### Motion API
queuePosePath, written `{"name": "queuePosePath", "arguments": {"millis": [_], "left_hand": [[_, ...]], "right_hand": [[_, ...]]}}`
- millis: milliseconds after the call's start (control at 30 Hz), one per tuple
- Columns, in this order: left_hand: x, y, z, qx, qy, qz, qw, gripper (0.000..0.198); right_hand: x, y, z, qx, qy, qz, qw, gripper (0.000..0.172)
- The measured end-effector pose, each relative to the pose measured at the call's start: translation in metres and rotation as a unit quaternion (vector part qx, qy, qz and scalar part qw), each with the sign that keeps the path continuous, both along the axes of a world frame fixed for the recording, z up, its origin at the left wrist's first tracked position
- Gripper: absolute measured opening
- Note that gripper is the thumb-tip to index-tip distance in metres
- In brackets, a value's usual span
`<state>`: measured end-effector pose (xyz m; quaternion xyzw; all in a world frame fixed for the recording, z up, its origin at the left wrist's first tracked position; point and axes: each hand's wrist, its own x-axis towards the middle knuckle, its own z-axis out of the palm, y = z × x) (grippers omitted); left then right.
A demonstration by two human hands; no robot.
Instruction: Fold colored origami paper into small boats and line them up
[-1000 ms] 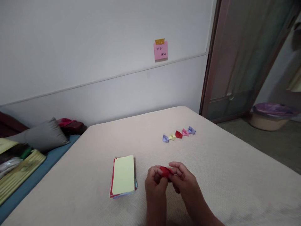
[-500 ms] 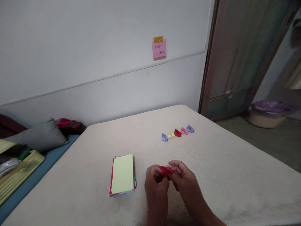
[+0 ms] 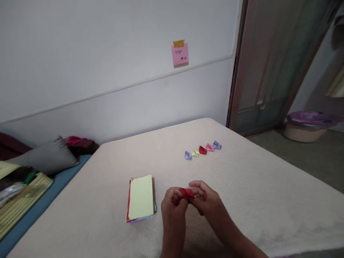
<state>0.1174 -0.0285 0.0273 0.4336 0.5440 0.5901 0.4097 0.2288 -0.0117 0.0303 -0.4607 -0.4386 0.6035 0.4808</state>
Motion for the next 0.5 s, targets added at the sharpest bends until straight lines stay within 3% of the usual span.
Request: {"name": "queuePosePath", "arguments": {"millis": [333, 500], "left_hand": [[-0.0024, -0.0018, 0.0023, 0.024, 0.011, -0.042, 0.999, 0.015], [-0.0015, -0.0013, -0.0004, 0.041, 0.021, -0.031, 0.998, 0.016]], "right_hand": [[-0.0012, -0.0011, 0.0015, 0.002, 0.013, -0.032, 0.999, 0.031], [-0.0006, -0.0017, 0.0028, -0.005, 0.006, -0.023, 1.0, 0.026]]}}
